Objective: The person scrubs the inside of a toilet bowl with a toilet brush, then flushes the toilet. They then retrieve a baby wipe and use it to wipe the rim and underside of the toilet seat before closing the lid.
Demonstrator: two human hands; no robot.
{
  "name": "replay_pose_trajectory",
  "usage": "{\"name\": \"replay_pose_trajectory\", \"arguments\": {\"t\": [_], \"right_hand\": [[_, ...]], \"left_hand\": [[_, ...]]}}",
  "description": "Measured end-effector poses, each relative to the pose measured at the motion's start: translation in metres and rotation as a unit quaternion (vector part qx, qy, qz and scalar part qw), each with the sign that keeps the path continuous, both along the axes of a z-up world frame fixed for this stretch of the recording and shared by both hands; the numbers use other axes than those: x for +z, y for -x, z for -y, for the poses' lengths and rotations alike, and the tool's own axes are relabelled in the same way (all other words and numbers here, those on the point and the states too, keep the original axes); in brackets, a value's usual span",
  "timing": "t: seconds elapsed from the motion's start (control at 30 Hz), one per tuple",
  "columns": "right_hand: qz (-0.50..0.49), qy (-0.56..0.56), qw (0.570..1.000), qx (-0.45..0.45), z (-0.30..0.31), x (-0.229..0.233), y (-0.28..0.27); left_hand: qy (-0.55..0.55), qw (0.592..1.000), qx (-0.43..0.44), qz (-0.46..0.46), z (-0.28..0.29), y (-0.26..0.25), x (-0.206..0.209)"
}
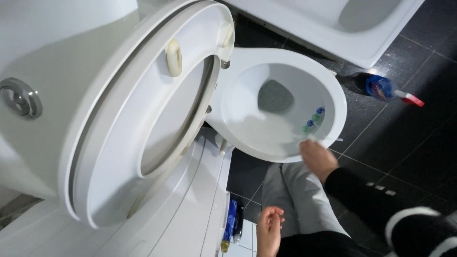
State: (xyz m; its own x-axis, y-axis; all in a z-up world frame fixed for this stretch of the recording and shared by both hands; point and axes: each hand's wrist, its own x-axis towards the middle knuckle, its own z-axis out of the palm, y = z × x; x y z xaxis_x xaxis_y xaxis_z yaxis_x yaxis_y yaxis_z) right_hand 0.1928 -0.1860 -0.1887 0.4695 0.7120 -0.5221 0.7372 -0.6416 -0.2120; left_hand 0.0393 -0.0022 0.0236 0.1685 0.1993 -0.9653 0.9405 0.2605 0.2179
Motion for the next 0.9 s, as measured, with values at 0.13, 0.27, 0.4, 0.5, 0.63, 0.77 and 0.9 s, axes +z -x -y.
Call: {"name": "replay_pose_trajectory", "arguments": {"t": [0.13,0.27,0.4,0.5,0.63,0.77,0.9], "right_hand": [[0.038,0.129,0.985,0.112,0.022,0.001,-0.028],[-0.045,0.045,0.996,-0.06,-0.016,-0.02,0.014],[-0.044,0.084,0.995,0.0,-0.069,-0.01,0.027],[-0.121,0.014,0.986,-0.116,-0.054,-0.022,0.025],[-0.014,0.104,0.994,-0.02,-0.005,-0.012,-0.013],[0.02,0.088,0.996,0.02,0.011,0.039,-0.066],[-0.023,0.131,0.988,-0.085,0.02,0.084,-0.095]], "left_hand": [[-0.005,0.998,0.0,0.058,0.003,-0.008,0.011],[-0.008,0.999,-0.008,0.052,0.0,-0.016,0.023],[-0.017,0.999,0.003,0.038,0.004,0.004,0.009],[-0.003,0.999,0.008,0.038,0.005,0.002,0.011],[-0.013,0.996,0.002,0.085,0.009,0.006,0.011],[-0.02,0.995,-0.005,0.1,0.012,0.002,0.016],[-0.007,0.996,-0.001,0.09,0.015,-0.003,0.018]]}}
